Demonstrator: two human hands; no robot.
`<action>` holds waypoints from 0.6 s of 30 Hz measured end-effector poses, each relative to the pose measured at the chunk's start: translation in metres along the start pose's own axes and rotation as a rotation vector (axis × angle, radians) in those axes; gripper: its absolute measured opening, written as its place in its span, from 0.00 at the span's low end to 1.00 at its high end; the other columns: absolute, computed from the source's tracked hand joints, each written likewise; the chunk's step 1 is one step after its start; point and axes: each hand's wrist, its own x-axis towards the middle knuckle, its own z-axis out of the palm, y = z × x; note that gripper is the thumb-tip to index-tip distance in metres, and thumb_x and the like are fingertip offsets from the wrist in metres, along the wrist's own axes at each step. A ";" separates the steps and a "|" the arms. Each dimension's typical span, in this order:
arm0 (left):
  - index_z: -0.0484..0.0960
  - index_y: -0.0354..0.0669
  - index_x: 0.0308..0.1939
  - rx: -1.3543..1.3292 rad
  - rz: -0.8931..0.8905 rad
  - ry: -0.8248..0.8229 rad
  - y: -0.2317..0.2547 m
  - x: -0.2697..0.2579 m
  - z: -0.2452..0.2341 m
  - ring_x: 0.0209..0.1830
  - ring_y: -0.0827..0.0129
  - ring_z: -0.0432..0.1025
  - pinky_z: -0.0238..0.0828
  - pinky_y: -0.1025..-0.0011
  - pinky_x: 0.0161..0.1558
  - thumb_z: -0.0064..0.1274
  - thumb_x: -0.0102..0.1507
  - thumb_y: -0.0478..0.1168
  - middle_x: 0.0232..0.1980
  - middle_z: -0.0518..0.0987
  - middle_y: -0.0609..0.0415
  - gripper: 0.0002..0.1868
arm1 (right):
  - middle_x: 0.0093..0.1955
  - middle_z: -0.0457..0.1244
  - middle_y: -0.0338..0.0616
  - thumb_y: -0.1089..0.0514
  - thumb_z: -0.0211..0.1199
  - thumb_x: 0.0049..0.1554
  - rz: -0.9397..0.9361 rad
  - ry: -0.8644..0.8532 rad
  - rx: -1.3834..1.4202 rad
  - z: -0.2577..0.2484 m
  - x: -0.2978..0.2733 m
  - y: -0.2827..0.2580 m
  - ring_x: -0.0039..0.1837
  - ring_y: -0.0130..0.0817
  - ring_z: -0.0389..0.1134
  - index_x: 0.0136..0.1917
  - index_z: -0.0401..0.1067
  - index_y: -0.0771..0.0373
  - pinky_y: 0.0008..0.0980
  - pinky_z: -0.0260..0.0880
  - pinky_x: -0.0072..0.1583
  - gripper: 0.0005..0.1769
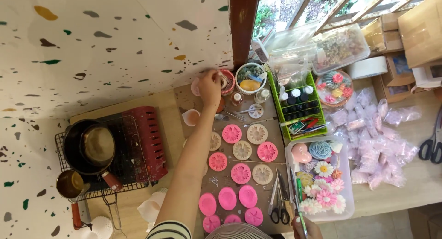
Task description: The recorder is preparing small soaps or candles using silicone molds, wax, and decorative elements.
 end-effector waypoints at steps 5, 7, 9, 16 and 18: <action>0.86 0.39 0.41 0.187 0.009 0.060 0.000 -0.002 -0.001 0.37 0.49 0.77 0.72 0.56 0.40 0.58 0.64 0.39 0.37 0.82 0.44 0.08 | 0.23 0.51 0.33 0.33 0.58 0.58 -0.045 0.012 -0.024 0.003 -0.001 0.007 0.26 0.25 0.51 0.30 0.69 0.64 0.30 0.43 0.31 0.32; 0.87 0.40 0.39 0.100 -0.077 0.094 0.004 -0.001 0.001 0.35 0.52 0.76 0.72 0.57 0.38 0.61 0.61 0.40 0.36 0.82 0.46 0.08 | 0.23 0.51 0.33 0.33 0.57 0.57 -0.019 0.016 -0.047 0.003 0.001 0.007 0.26 0.25 0.51 0.30 0.69 0.63 0.30 0.42 0.32 0.32; 0.87 0.40 0.37 0.091 -0.144 0.098 0.013 0.000 -0.002 0.34 0.52 0.76 0.71 0.57 0.37 0.63 0.58 0.41 0.33 0.81 0.47 0.08 | 0.23 0.50 0.33 0.33 0.58 0.57 -0.023 0.020 -0.021 0.001 0.008 0.021 0.26 0.24 0.51 0.30 0.69 0.63 0.30 0.42 0.32 0.32; 0.87 0.42 0.35 0.140 -0.096 0.132 0.004 0.001 0.004 0.34 0.54 0.74 0.69 0.57 0.37 0.64 0.57 0.36 0.33 0.80 0.49 0.05 | 0.23 0.51 0.31 0.34 0.59 0.57 -0.028 0.021 0.046 -0.002 0.011 0.026 0.26 0.23 0.51 0.30 0.70 0.64 0.29 0.43 0.31 0.31; 0.86 0.42 0.35 0.166 -0.009 0.144 0.001 0.001 0.001 0.36 0.53 0.74 0.69 0.58 0.38 0.62 0.58 0.36 0.36 0.81 0.50 0.04 | 0.23 0.51 0.32 0.35 0.59 0.57 -0.029 0.024 0.057 -0.001 0.013 0.027 0.26 0.24 0.51 0.31 0.71 0.65 0.29 0.43 0.31 0.31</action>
